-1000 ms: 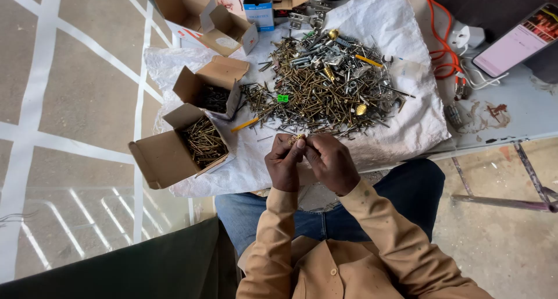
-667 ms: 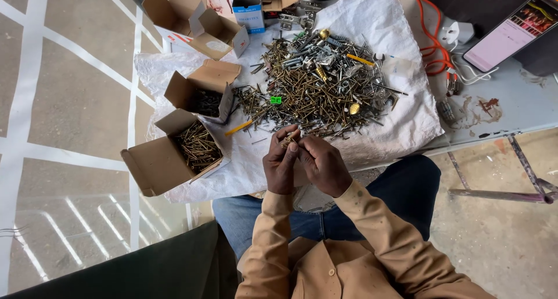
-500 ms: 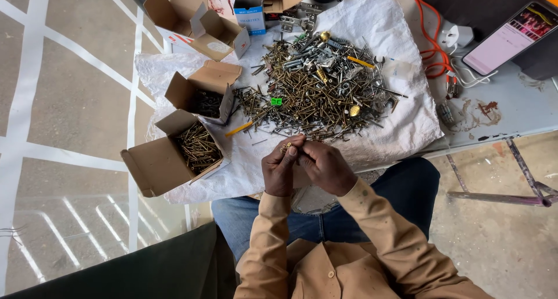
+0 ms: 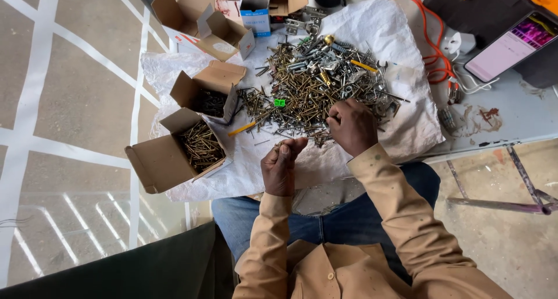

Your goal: The person sits at a table and sorts a large pile of mixed fasteners, including screws, nails, and bolts, by hand. They pick up individual items from the pile, examine them, and place selected fasteners into small cardboard boxes.

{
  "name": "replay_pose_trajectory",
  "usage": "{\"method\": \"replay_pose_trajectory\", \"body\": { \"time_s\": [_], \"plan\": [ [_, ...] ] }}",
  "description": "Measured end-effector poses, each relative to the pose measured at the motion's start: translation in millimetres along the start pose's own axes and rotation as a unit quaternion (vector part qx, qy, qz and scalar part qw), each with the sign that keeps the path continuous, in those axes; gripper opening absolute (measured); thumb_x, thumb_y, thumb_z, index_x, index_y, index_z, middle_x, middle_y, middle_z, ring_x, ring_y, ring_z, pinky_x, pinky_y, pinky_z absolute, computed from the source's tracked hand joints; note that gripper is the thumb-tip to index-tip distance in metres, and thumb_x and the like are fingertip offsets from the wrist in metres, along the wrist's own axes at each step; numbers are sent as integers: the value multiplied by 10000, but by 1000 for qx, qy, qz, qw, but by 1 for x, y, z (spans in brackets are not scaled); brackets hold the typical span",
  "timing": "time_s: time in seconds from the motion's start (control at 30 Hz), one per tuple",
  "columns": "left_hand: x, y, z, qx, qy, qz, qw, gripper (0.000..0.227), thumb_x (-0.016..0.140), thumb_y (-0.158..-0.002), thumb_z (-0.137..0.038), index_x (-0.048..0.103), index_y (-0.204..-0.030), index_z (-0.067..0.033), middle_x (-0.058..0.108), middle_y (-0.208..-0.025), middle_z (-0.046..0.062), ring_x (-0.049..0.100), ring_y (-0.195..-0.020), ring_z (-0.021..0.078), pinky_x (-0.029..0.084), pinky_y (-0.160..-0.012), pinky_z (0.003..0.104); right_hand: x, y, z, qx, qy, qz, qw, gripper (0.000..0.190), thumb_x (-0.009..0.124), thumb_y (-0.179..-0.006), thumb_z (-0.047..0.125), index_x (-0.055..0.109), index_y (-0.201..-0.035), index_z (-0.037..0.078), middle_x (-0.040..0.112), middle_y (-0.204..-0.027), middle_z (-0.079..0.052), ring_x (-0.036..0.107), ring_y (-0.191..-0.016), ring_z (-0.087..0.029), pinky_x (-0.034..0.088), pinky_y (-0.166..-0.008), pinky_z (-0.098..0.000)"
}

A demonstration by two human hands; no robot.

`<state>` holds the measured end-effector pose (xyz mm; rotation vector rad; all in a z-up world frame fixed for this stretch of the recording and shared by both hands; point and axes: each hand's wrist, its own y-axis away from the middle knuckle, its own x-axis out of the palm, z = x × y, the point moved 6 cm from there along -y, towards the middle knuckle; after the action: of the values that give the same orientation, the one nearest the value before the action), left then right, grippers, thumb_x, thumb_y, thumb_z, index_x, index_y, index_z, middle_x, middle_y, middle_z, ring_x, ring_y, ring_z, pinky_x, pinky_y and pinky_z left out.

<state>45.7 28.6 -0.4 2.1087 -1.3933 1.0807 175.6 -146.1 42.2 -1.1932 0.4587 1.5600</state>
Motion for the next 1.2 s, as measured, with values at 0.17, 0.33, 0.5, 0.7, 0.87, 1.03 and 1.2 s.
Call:
{"method": "replay_pose_trajectory", "body": {
  "time_s": [0.17, 0.33, 0.5, 0.7, 0.87, 1.03, 1.2],
  "plan": [
    [-3, 0, 4, -9, 0, -2, 1000, 215, 574, -1024, -44, 691, -1125, 105, 719, -1089, 343, 676, -1121, 466, 525, -1040, 614, 9, -1, -10, 12, -21, -6, 1000, 109, 740, -865, 211, 688, -950, 166, 636, -841, -54, 710, -851, -332, 580, -759, -459],
    [0, -2, 2, -5, 4, -7, 1000, 210, 577, -1021, -45, 696, -1120, 96, 718, -1095, 336, 674, -1119, 467, 533, -1030, 618, -15, -3, -4, 69, -155, 18, 985, 206, 670, -947, 227, 688, -1141, 159, 732, -929, -143, 732, -891, -385, 568, -768, -509],
    [-1, -3, 4, -9, 8, -8, 1000, 213, 575, -1022, -51, 691, -1118, 100, 718, -1098, 338, 678, -1120, 464, 538, -1020, 616, -34, 1, 10, 55, -375, 12, 925, 497, 549, -989, 28, 469, -1479, 39, 698, -864, -162, 608, -658, -209, 530, -659, -345],
    [0, -3, 3, -8, -3, -10, 1000, 217, 577, -1021, -52, 688, -1118, 107, 712, -1115, 340, 677, -1122, 463, 538, -1016, 613, -20, 14, 33, 116, -621, 26, 775, 309, 636, -948, 33, 620, -1251, -27, 685, -853, -158, 656, -742, -151, 567, -555, -230],
    [7, -5, -1, -14, 0, -10, 1000, 227, 567, -1034, -66, 689, -1133, 98, 710, -1155, 314, 670, -1145, 444, 526, -1036, 607, -13, 28, 60, 143, -707, 46, 691, 224, 674, -909, 45, 593, -1117, 30, 722, -892, -179, 709, -741, -201, 555, -530, -240],
    [3, -6, 0, -16, 6, -25, 1000, 250, 561, -1052, -89, 675, -1174, 97, 700, -1196, 308, 696, -1131, 373, 545, -1025, 529, 6, 42, 94, 126, -741, 49, 658, 202, 734, -870, -12, 607, -1026, 3, 727, -943, -224, 728, -777, -243, 557, -524, -255],
    [15, -6, -13, -1, -1, -21, 1000, 274, 561, -1060, -130, 676, -1214, 65, 665, -1288, 300, 642, -1227, 393, 508, -1073, 524, 5, 46, 112, 110, -649, -13, 753, 147, 820, -876, 22, 690, -921, -26, 733, -1028, -178, 697, -997, -191, 598, -793, -286]
  ]
}}
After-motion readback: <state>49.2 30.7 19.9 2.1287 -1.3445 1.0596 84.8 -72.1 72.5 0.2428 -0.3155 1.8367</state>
